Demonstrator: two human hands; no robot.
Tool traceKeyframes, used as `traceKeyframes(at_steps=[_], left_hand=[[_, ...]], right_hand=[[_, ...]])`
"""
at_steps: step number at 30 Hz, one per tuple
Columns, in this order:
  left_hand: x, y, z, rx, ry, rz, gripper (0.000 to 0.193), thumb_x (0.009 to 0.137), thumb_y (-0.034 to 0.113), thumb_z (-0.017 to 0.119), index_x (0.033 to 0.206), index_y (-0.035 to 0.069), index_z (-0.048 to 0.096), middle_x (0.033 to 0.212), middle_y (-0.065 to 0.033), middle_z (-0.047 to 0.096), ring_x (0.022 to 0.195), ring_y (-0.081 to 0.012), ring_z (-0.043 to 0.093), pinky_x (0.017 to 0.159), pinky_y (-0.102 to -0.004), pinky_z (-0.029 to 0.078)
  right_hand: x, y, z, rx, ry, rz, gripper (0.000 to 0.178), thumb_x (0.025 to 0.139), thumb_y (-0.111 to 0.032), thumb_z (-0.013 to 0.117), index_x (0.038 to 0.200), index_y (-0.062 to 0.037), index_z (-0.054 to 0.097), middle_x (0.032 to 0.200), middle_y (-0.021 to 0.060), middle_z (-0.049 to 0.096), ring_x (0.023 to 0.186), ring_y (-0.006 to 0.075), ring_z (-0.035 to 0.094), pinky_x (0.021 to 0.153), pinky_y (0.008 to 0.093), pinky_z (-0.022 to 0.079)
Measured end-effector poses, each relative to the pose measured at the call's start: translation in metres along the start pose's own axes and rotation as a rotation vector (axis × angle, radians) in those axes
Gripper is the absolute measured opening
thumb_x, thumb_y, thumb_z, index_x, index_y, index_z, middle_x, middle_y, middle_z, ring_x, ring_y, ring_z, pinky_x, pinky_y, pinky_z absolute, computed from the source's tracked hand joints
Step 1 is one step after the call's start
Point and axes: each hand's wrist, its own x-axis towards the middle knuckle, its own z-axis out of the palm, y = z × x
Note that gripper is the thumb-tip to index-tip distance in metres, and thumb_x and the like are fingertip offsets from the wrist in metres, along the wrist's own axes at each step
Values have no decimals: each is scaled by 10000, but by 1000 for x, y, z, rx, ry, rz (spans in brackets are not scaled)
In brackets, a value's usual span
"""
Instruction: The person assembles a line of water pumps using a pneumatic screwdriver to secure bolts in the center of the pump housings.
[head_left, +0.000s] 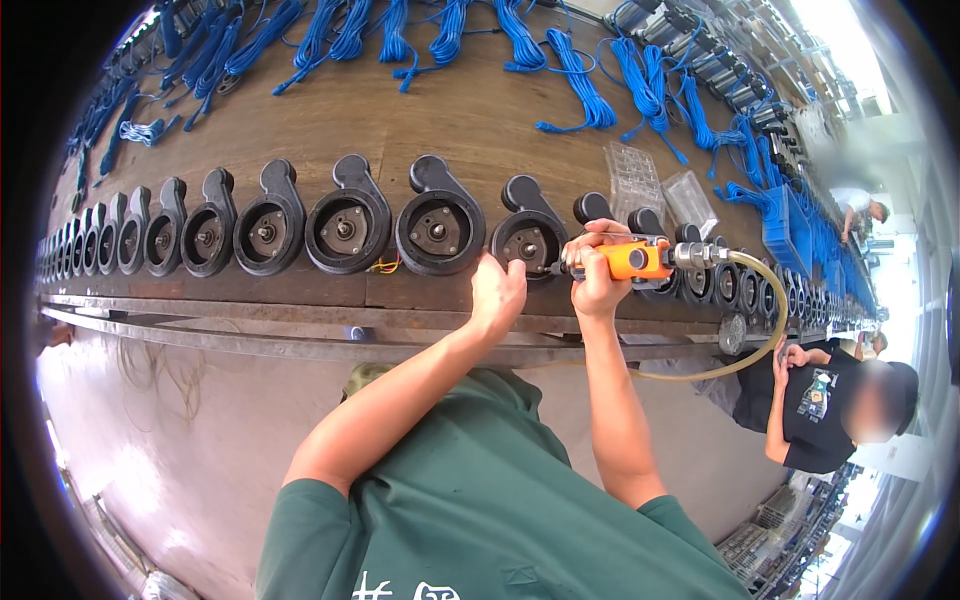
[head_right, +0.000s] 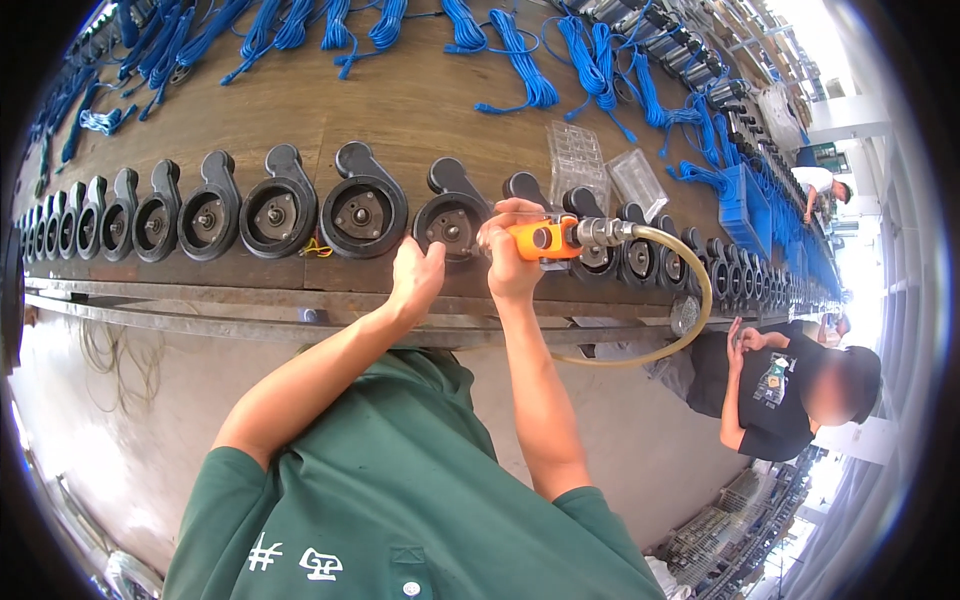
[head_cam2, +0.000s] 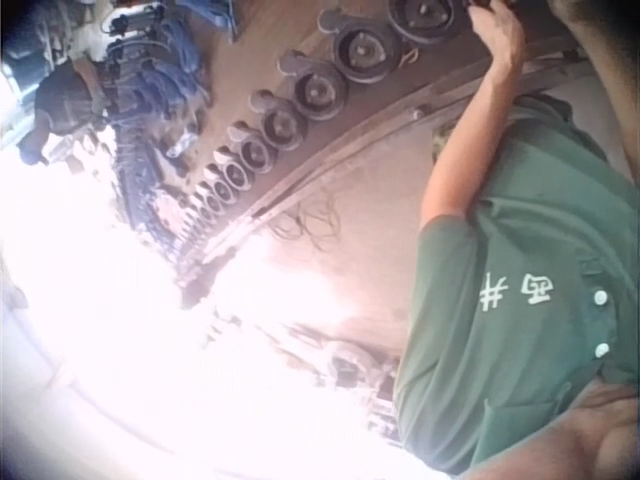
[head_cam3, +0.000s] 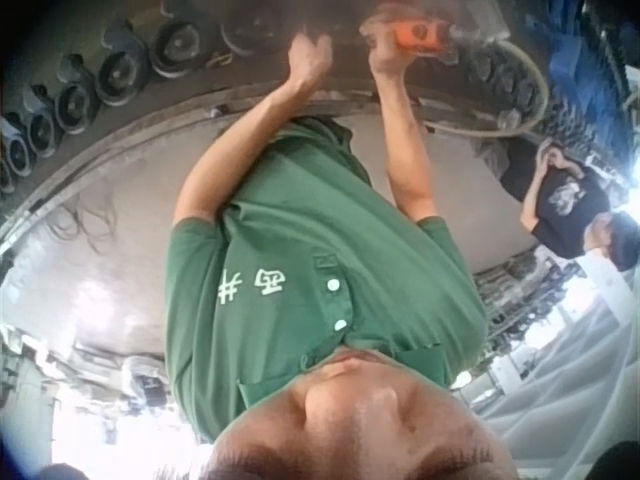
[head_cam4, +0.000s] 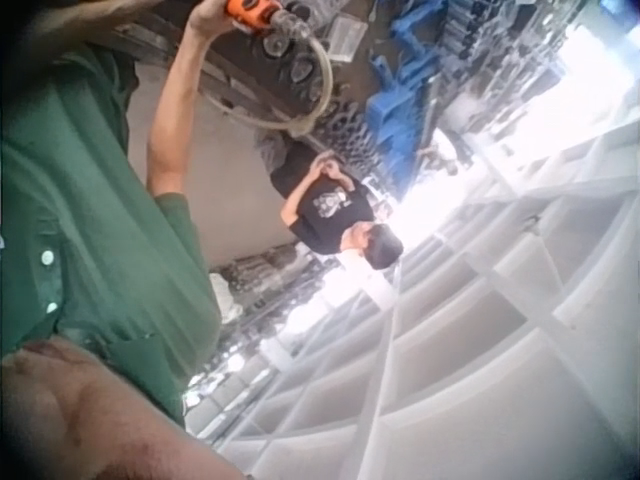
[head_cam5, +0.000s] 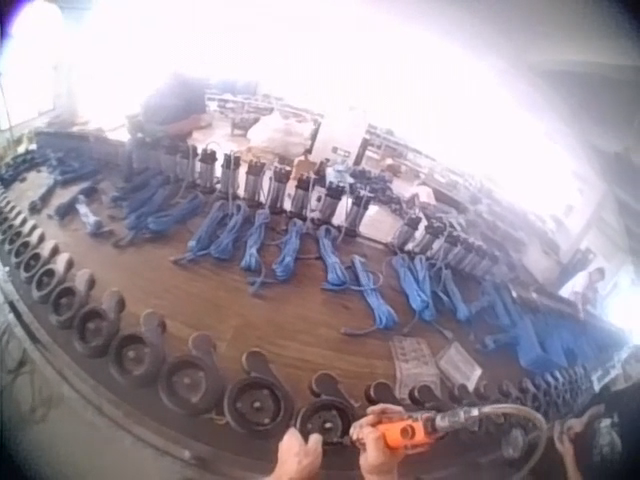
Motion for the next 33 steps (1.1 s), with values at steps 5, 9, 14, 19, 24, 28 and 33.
traceKeyframes(at_steps=[5, 9, 14, 19, 24, 28, 33], left_hand=[[0, 5, 0, 66, 8, -15, 495, 877, 218, 554, 1220, -128, 468, 1085, -374, 610, 1054, -468, 612, 934, -453, 473], [-1, 10, -1, 46, -13, -56, 495, 876, 219, 552, 1222, -126, 468, 1087, -376, 607, 1060, -470, 608, 937, -451, 472], [-3, 6, -2, 50, 4, -22, 487, 876, 219, 552, 1218, -119, 474, 1071, -375, 612, 1042, -475, 613, 928, -463, 476], [1, 1, 0, 69, 42, -63, 507, 872, 217, 547, 1253, -106, 465, 1069, -373, 614, 1050, -476, 611, 942, -468, 469], [3, -5, 4, -27, 46, -48, 542, 866, 221, 553, 1296, -91, 449, 1119, -365, 604, 1088, -472, 596, 970, -463, 458], [7, -13, 5, -59, 10, -10, 548, 870, 231, 564, 1304, -84, 451, 1201, -343, 585, 1149, -462, 568, 1003, -452, 433], [-37, 10, -16, -414, -281, -656, 427, 939, 344, 626, 1112, -44, 584, 1020, -143, 662, 939, -231, 641, 745, -410, 533]], right_hand=[[1, 7, -3, 33, -6, -48, 231, 806, -27, 502, 1030, 28, 498, 675, 49, 505, 557, 125, 479, 585, 292, 467], [3, 7, -5, -2, -33, -10, 229, 807, -27, 490, 1031, 21, 483, 678, 50, 502, 556, 124, 471, 585, 296, 463], [-1, 5, -5, -38, -172, 4, 202, 806, 17, 480, 1006, -11, 476, 700, 51, 505, 587, 131, 482, 604, 294, 463], [-3, 9, -4, -23, -284, 13, 192, 821, 23, 507, 1004, -21, 473, 725, 55, 518, 621, 133, 505, 610, 284, 463], [1, 5, -1, -52, -312, 5, 266, 813, 23, 523, 1077, 7, 488, 731, 44, 533, 638, 140, 529, 633, 285, 479], [7, -34, 3, -65, -186, -116, 263, 802, 9, 544, 1060, 6, 489, 731, 57, 552, 650, 149, 553, 651, 295, 496], [16, -93, -24, -8, -11, -364, 264, 763, 13, 488, 1026, -5, 481, 677, 59, 505, 563, 151, 485, 611, 340, 485]])
